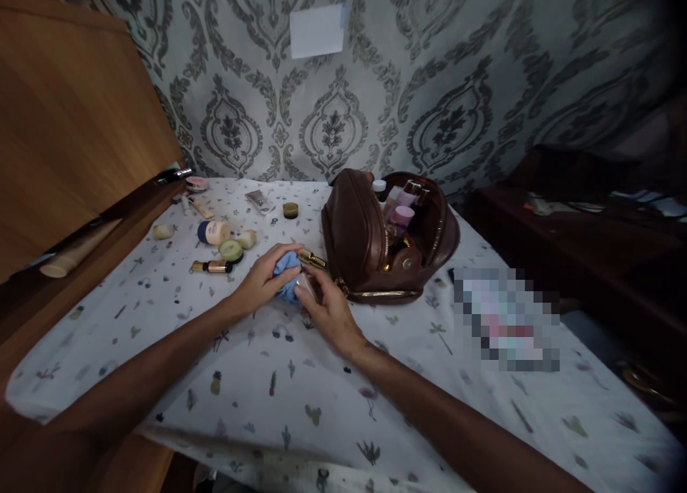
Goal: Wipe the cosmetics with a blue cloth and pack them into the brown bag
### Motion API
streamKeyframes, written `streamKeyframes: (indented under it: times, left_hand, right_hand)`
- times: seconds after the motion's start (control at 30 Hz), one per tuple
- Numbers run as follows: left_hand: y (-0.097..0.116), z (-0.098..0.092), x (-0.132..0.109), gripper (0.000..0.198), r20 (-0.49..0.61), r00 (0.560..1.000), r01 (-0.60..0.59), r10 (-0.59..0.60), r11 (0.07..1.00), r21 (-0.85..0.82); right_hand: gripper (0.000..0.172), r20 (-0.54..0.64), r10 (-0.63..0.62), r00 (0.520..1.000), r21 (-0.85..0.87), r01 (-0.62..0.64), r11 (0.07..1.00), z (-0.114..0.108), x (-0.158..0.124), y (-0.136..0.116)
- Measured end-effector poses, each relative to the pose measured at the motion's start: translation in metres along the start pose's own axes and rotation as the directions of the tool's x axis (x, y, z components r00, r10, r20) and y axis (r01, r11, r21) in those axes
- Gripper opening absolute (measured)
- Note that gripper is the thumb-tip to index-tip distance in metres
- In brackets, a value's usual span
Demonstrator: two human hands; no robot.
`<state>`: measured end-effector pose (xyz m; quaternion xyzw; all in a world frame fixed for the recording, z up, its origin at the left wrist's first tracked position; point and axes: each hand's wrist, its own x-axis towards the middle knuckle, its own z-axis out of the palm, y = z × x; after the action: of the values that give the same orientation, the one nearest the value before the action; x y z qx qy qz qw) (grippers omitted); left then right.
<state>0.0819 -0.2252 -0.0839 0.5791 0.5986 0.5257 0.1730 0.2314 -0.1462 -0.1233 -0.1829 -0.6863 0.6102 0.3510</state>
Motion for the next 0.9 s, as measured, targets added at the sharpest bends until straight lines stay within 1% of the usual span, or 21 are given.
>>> streamKeyframes:
  times: [0.03, 0.1, 0.17, 0.23, 0.3, 0.37, 0.4, 0.53, 0.63, 0.7, 0.73, 0.77, 0.8, 0.83, 0.9]
  left_hand:
    - [-0.001, 0.000, 0.001, 0.043, -0.020, 0.999, 0.027, -0.028, 0.999, -0.038]
    - [-0.005, -0.002, 0.003, 0.046, -0.058, 0.988, 0.129, -0.141, 0.976, -0.175]
    - [-0.009, -0.005, 0.006, 0.051, -0.072, 0.960, 0.229, -0.269, 0.910, -0.345]
    - [-0.009, -0.009, 0.008, 0.052, -0.031, 0.936, 0.293, -0.350, 0.825, -0.483]
    - [-0.006, -0.012, 0.009, 0.047, 0.051, 0.920, 0.347, -0.388, 0.749, -0.564]
    - [-0.001, -0.013, 0.010, 0.043, 0.109, 0.904, 0.392, -0.414, 0.700, -0.596]
    - [0.002, -0.014, 0.010, 0.042, 0.113, 0.897, 0.404, -0.427, 0.689, -0.603]
    - [0.009, -0.013, 0.011, 0.041, 0.035, 0.884, 0.385, -0.466, 0.684, -0.620]
    - [0.007, -0.010, 0.012, 0.046, 0.017, 0.865, 0.394, -0.501, 0.658, -0.642]
    - [0.002, -0.009, 0.012, 0.049, -0.008, 0.850, 0.393, -0.527, 0.643, -0.657]
    - [-0.001, -0.008, 0.013, 0.050, -0.049, 0.843, 0.378, -0.535, 0.655, -0.655]
    - [-0.004, -0.007, 0.013, 0.050, -0.109, 0.837, 0.356, -0.536, 0.685, -0.636]
    - [-0.007, -0.007, 0.013, 0.049, -0.181, 0.834, 0.331, -0.521, 0.735, -0.592]
    - [-0.010, -0.008, 0.012, 0.046, -0.251, 0.836, 0.309, -0.487, 0.798, -0.517]
    - [-0.011, -0.009, 0.010, 0.038, -0.356, 0.862, 0.267, -0.361, 0.920, -0.286]
  right_hand:
    - [0.040, 0.010, -0.025, 1.000, -0.043, 0.025, 0.999, 0.000, 0.000, 0.002]
    - [0.039, 0.050, -0.049, 0.998, -0.085, 0.053, 0.995, 0.000, 0.000, 0.006]
    - [0.040, 0.074, -0.071, 0.995, -0.085, 0.077, 0.993, 0.000, 0.001, 0.009]
    - [0.042, 0.070, -0.112, 0.991, -0.084, 0.118, 0.989, -0.001, 0.002, 0.011]
    - [0.041, 0.058, -0.154, 0.986, -0.101, 0.160, 0.982, -0.002, 0.002, 0.010]
    - [0.039, 0.065, -0.173, 0.983, -0.115, 0.179, 0.977, -0.003, 0.002, 0.008]
    - [0.038, 0.075, -0.174, 0.982, -0.114, 0.182, 0.977, -0.003, 0.002, 0.007]
    - [0.036, 0.119, -0.164, 0.979, -0.061, 0.172, 0.983, -0.002, 0.000, 0.000]
    - [0.037, 0.135, -0.104, 0.985, 0.026, 0.101, 0.995, 0.000, 0.000, -0.002]
    - [0.038, 0.130, -0.021, 0.991, 0.117, 0.006, 0.993, 0.001, 0.001, -0.002]
    - [0.039, 0.134, 0.031, 0.991, 0.170, -0.054, 0.984, 0.002, 0.001, -0.002]
    - [0.040, 0.139, 0.086, 0.987, 0.226, -0.116, 0.967, 0.002, 0.002, -0.002]
    - [0.040, 0.143, 0.141, 0.980, 0.284, -0.177, 0.942, 0.003, 0.003, -0.001]
    - [0.041, 0.146, 0.196, 0.970, 0.343, -0.236, 0.909, 0.003, 0.004, -0.001]
    - [0.042, 0.141, 0.289, 0.947, 0.467, -0.321, 0.824, 0.004, 0.006, -0.001]
